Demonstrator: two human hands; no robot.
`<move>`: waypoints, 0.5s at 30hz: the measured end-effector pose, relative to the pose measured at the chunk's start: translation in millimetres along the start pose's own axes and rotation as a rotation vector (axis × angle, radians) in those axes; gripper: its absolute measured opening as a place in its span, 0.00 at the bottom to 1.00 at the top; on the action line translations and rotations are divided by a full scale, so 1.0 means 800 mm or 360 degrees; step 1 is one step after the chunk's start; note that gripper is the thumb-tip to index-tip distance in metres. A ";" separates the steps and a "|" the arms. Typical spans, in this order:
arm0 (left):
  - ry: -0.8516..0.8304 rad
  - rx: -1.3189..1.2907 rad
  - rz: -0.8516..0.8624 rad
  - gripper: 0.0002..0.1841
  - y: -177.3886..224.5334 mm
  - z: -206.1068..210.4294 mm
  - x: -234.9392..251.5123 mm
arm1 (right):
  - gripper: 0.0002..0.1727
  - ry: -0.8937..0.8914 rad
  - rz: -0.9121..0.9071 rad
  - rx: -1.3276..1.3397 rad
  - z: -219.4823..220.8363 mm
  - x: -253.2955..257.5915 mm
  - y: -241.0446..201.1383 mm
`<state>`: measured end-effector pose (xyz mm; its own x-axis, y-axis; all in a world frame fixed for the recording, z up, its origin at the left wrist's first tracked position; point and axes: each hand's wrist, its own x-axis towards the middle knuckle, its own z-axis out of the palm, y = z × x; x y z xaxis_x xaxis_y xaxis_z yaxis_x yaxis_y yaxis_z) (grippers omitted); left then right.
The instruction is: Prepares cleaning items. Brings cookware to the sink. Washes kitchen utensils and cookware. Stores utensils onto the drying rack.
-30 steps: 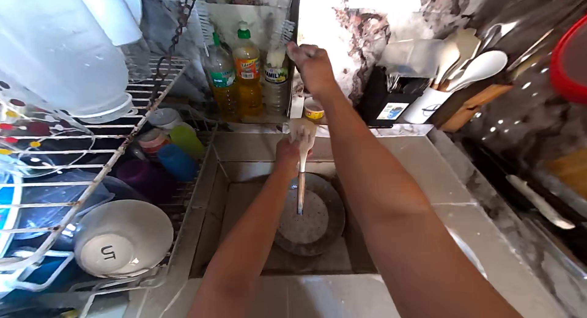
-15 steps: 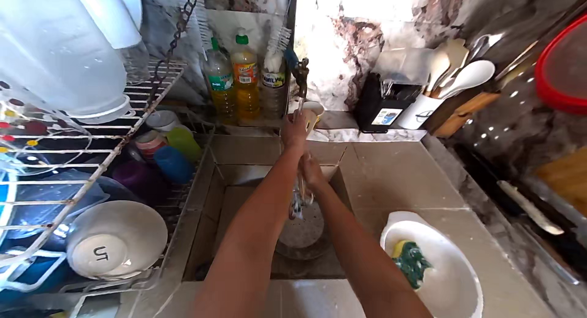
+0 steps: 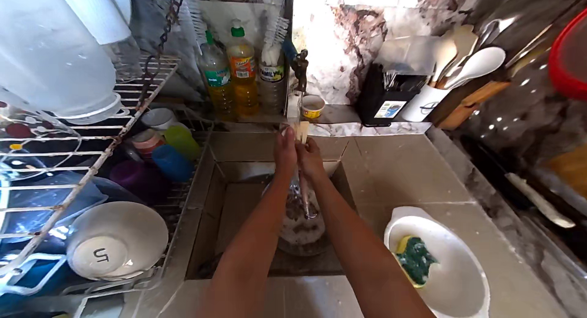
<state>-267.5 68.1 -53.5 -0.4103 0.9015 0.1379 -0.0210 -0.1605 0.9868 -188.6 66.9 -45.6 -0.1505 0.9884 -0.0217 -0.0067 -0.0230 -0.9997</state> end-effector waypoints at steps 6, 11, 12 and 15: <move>-0.0072 0.0073 -0.0323 0.22 -0.041 -0.015 -0.047 | 0.18 -0.0016 -0.0329 -0.0075 0.024 0.029 -0.015; -0.0073 0.0396 -0.0479 0.30 -0.039 -0.026 -0.049 | 0.28 -0.0135 -0.0350 -0.0069 0.029 0.047 -0.050; -0.0068 0.0337 -0.0510 0.32 -0.034 -0.025 -0.045 | 0.27 -0.0163 -0.0347 -0.0035 0.030 0.046 -0.050; -0.0118 0.0140 -0.0579 0.34 -0.006 -0.015 -0.024 | 0.18 -0.0198 -0.0355 -0.0011 0.022 0.047 -0.046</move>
<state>-270.6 46.7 -61.9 -0.3234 0.9202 -0.2205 -0.0734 0.2079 0.9754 -211.1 101.9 -9.4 -0.2664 0.9428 0.2007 -0.0466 0.1953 -0.9796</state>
